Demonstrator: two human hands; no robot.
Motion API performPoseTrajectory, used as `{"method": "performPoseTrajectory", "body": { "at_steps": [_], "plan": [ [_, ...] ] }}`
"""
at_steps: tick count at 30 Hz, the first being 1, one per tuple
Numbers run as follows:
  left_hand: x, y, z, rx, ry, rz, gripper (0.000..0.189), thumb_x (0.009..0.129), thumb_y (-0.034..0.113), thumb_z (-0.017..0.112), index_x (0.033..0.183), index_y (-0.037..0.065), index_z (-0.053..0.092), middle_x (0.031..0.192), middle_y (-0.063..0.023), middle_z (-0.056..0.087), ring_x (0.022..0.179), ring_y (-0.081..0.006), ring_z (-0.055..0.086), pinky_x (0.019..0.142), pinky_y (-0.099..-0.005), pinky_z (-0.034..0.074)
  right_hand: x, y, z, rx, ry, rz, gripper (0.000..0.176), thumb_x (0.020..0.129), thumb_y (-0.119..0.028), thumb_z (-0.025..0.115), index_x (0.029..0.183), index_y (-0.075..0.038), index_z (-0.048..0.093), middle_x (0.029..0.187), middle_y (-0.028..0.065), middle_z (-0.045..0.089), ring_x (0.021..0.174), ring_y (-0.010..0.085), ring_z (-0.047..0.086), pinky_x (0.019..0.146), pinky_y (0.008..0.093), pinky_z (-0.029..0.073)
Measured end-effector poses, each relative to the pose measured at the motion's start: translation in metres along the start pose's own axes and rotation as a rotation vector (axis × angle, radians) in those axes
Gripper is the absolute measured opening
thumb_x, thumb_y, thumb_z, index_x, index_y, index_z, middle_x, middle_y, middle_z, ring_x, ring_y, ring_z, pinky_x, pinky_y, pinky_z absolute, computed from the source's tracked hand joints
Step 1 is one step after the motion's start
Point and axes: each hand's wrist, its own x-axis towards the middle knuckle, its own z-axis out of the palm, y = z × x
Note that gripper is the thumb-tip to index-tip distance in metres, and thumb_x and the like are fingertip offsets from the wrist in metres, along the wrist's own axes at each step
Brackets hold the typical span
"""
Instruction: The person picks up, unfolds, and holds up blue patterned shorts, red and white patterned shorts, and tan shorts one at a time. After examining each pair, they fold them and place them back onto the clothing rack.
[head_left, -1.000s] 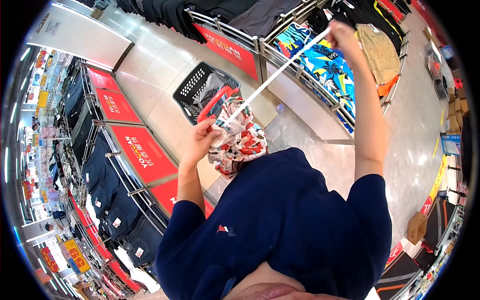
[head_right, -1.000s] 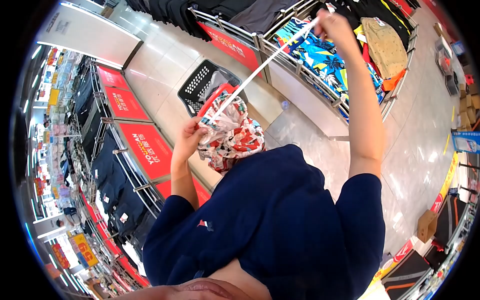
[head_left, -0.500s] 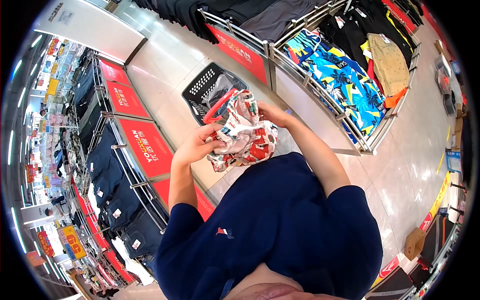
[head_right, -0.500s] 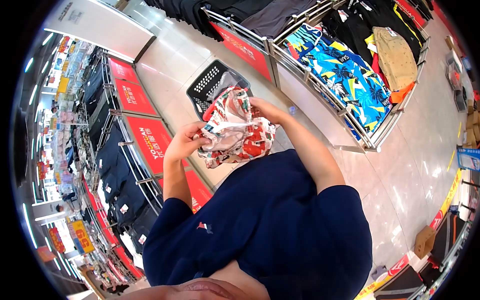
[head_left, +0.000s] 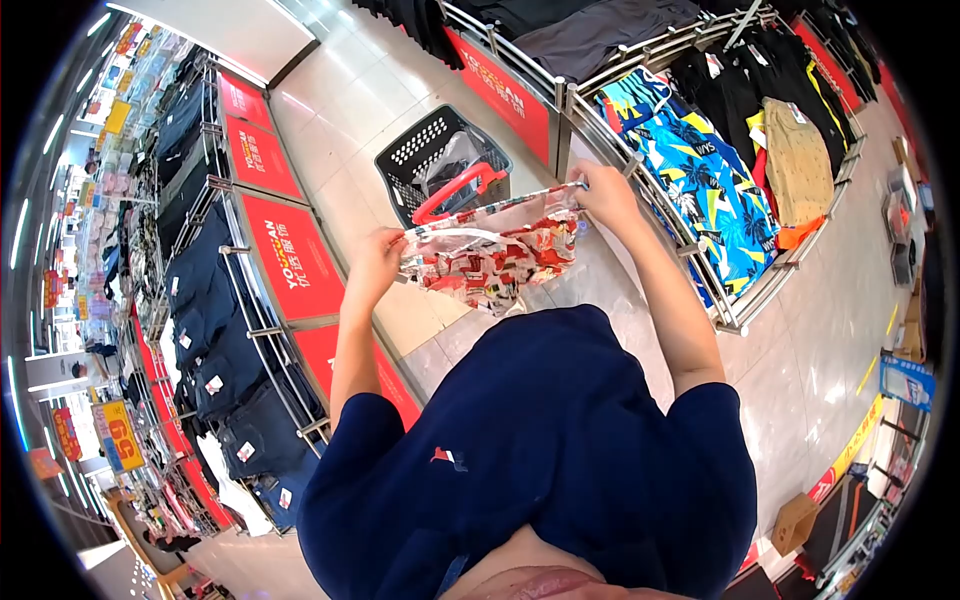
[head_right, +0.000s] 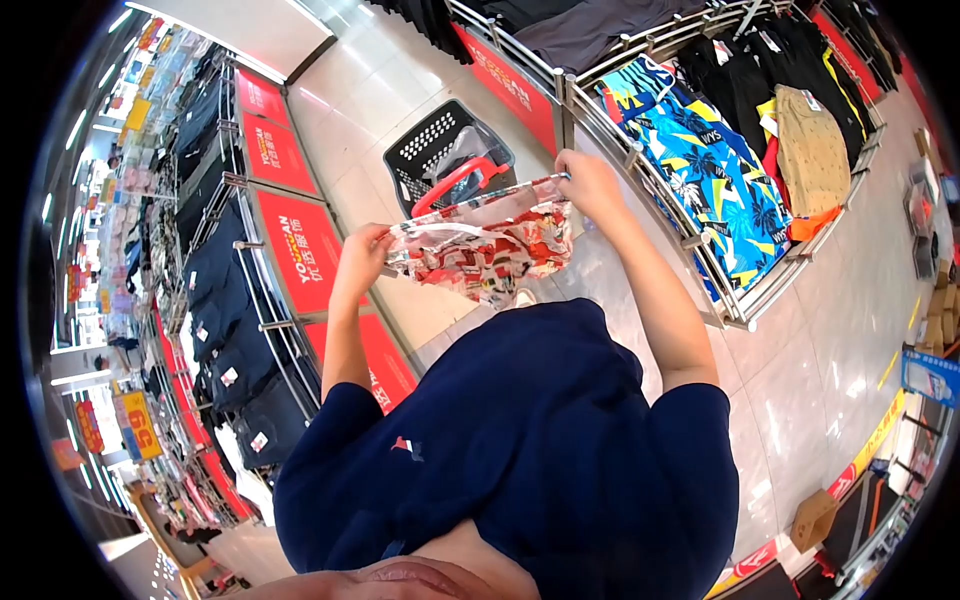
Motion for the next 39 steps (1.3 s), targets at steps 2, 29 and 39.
{"method": "performPoseTrajectory", "body": {
  "at_steps": [2,29,39],
  "plan": [
    [-0.002,0.005,0.004,0.006,0.009,-0.003,0.016,0.087,0.003,0.059,0.1,-0.004,0.067,0.094,-0.0214,0.066,0.089,-0.0373,0.065,0.081,-0.0403,0.05,-0.004,-0.005,-0.008,-0.167,-0.007,-0.062,0.023,0.072,-0.009,0.07,0.093,-0.006,0.062,0.082,0.0189,0.067,0.082,0.0398,0.065,0.07,0.0483,0.049],
    [0.003,-0.017,-0.034,-0.394,-0.164,-0.205,0.036,0.081,-0.016,0.046,0.11,-0.002,0.062,0.096,-0.0095,0.068,0.092,-0.0163,0.064,0.079,-0.028,0.052,-0.052,-0.009,-0.103,-0.177,-0.09,0.11,0.023,0.071,0.004,0.063,0.09,-0.004,0.054,0.089,0.0143,0.064,0.086,0.0344,0.062,0.072,0.0404,0.047],
    [0.008,-0.024,-0.04,-0.421,-0.087,-0.238,0.037,0.078,-0.017,0.045,0.108,-0.002,0.062,0.094,-0.0084,0.066,0.087,-0.014,0.062,0.074,-0.0256,0.049,-0.063,0.009,-0.121,-0.133,-0.088,0.08,0.025,0.067,0.009,0.06,0.088,-0.003,0.051,0.082,0.0158,0.061,0.08,0.0334,0.061,0.069,0.0385,0.045]
  ]
}}
